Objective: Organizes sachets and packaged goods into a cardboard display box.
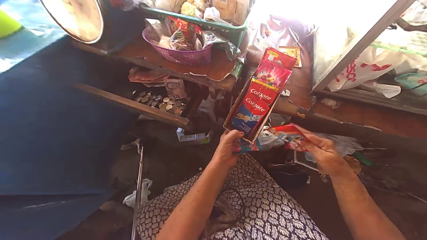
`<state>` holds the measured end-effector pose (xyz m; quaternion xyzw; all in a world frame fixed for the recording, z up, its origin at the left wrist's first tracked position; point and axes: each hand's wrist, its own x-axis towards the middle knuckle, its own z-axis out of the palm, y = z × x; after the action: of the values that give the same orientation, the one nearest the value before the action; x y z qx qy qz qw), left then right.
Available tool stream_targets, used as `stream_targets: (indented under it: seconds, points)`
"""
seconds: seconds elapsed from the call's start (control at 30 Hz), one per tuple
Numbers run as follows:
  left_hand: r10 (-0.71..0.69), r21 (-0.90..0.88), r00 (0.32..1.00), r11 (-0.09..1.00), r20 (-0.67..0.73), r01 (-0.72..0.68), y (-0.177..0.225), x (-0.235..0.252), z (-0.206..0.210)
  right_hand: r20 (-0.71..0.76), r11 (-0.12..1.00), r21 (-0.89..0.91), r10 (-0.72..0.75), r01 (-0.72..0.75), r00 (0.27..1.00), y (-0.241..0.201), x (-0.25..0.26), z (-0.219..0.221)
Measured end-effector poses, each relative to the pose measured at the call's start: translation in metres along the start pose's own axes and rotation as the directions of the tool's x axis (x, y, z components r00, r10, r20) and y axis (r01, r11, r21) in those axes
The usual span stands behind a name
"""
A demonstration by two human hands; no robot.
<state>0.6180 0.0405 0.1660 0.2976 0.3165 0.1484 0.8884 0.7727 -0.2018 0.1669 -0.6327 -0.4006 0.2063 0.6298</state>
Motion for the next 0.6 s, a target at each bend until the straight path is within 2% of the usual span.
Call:
stream_targets:
  seconds: [0.07, 0.1, 0.17, 0.23, 0.3, 0.37, 0.4, 0.5, 0.6]
  points:
    - [-0.004, -0.006, 1.000, 1.000, -0.014, 0.004, -0.001, 0.000, 0.000, -0.194, 0.986, 0.167, 0.004, 0.029, 0.981, -0.004, 0.005, 0.010]
    - [-0.008, -0.011, 1.000, 1.000, -0.026, 0.007, -0.002, 0.000, 0.001, -0.260, 0.984, 0.176, 0.038, 0.009, 0.965, -0.005, 0.012, 0.012]
    - [-0.012, -0.017, 1.000, 1.000, -0.021, 0.012, -0.004, 0.000, 0.001, -0.323, 0.998, 0.048, 0.061, -0.048, 0.945, 0.000, 0.025, 0.011]
    - [-0.005, -0.020, 1.000, 1.000, -0.008, 0.005, -0.002, -0.001, 0.003, -0.357, 1.000, 0.001, 0.020, -0.021, 0.934, 0.001, 0.036, 0.008]
    - [-0.004, -0.017, 1.000, 1.000, -0.009, 0.004, -0.003, -0.001, 0.003, -0.421, 0.991, 0.124, 0.012, 0.045, 0.907, -0.006, 0.042, 0.014]
    - [-0.005, -0.022, 1.000, 1.000, -0.007, 0.004, -0.004, 0.000, 0.003, -0.492, 0.960, 0.276, 0.091, 0.056, 0.866, -0.011, 0.047, 0.024]
    - [-0.003, -0.022, 1.000, 1.000, -0.002, 0.003, -0.004, 0.000, 0.002, -0.487, 0.926, 0.378, 0.177, 0.023, 0.855, -0.010, 0.049, 0.027]
    - [0.001, -0.012, 1.000, 1.000, 0.011, 0.000, -0.004, 0.000, 0.002, -0.341, 0.763, 0.641, 0.387, -0.090, 0.857, 0.001, 0.049, 0.034]
    - [-0.006, 0.001, 1.000, 1.000, -0.008, 0.006, -0.003, -0.002, 0.004, -0.329, 0.696, 0.718, 0.362, -0.017, 0.872, -0.012, 0.048, 0.033]
